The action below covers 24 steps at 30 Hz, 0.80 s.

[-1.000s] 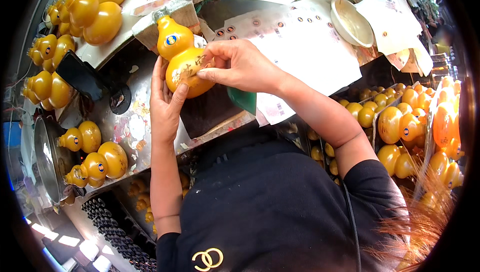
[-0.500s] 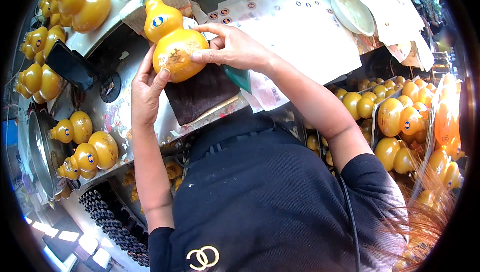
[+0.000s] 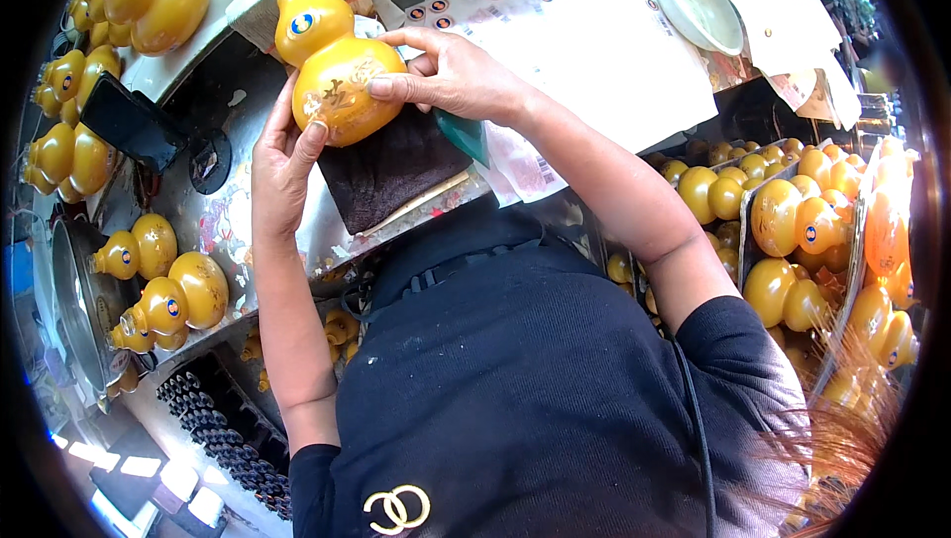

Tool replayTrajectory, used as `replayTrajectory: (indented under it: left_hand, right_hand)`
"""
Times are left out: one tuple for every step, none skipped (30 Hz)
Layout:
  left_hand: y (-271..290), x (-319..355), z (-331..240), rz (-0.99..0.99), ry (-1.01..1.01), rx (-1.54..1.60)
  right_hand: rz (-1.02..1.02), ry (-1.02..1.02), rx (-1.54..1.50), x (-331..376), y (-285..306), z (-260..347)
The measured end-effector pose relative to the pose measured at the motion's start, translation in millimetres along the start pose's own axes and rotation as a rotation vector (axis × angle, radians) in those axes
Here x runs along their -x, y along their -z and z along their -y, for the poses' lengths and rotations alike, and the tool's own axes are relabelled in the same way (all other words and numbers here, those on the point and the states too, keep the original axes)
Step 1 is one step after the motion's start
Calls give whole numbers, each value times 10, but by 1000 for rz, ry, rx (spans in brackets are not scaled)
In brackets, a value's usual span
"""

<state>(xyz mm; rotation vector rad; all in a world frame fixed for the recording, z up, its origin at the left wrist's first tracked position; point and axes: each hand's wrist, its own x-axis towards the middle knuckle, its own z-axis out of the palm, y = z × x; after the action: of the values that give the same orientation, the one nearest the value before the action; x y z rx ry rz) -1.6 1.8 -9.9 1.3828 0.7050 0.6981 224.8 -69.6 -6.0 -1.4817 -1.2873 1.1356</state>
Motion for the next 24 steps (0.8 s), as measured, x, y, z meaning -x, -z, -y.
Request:
replayTrajectory:
  left_hand:
    - [9, -2, 9, 4, -2, 8]
    - [21, -6, 21, 9, -3, 16]
    - [27, -10, 27, 14, -5, 22]
    - [27, -11, 30, 14, -6, 28]
    - [27, -12, 33, 14, -8, 34]
    - [27, -11, 36, 14, -8, 39]
    - [27, -12, 42, 26, -29, 55]
    - [27, -12, 49, 38, -51, 71]
    - [26, -9, 59, 49, -72, 89]
    - [22, -4, 62, 33, -55, 64]
    - [15, 1, 57, 16, -39, 40]
    - [12, 1, 52, 1, -23, 15]
    - [13, 0, 49, 0, -22, 11]
    - [15, 0, 47, -2, -21, 7]
    - [17, 0, 44, -3, -20, 4]
    - [18, 0, 38, -3, -16, -12]
    - [19, 2, 30, -3, -12, -28]
    - [21, 2, 25, -4, -9, -44]
    - [24, -2, 26, -9, -12, -45]
    - [27, -10, 29, -13, -15, -46]
    - [31, -17, 34, -18, -18, -47]
    - [30, -20, 39, -19, -13, -43]
    - [25, -22, 44, -21, -8, -40]
    - [22, -23, 47, -22, -3, -36]
  right_hand:
    - [5, -4, -18, 2, 1, 6]
    - [10, -8, -35, 4, 0, 6]
    - [8, -8, -41, 6, -1, 3]
    - [6, -7, -47, 6, -2, -3]
    - [4, -7, -52, 7, -1, -8]
    - [5, -1, -58, 6, -4, -17]
    - [5, 5, -64, 2, -7, -24]
    - [6, 11, -70, 0, -9, -31]
    - [11, 21, -57, 2, -8, -39]
    - [17, 32, -43, 4, -6, -44]
    - [23, 44, -29, 7, -4, -48]
    - [29, 35, -38, 6, 0, -48]
    - [36, 27, -47, 5, 4, -46]
    - [43, 18, -56, 4, 7, -43]
    - [44, 15, -53, 6, 10, -40]
    - [45, 12, -51, 9, 13, -36]
    - [47, 9, -48, 10, 13, -37]
    - [41, 15, -46, 5, 9, -46]
    - [36, 20, -45, -2, 2, -63]
    - [30, 25, -44, -9, -3, -72]
    - [27, 24, -49, -15, -6, -72]
    - [23, 23, -53, -20, -9, -70]
    - [19, 22, -58, -24, -12, -69]
    - [18, 25, -60, -26, -14, -71]
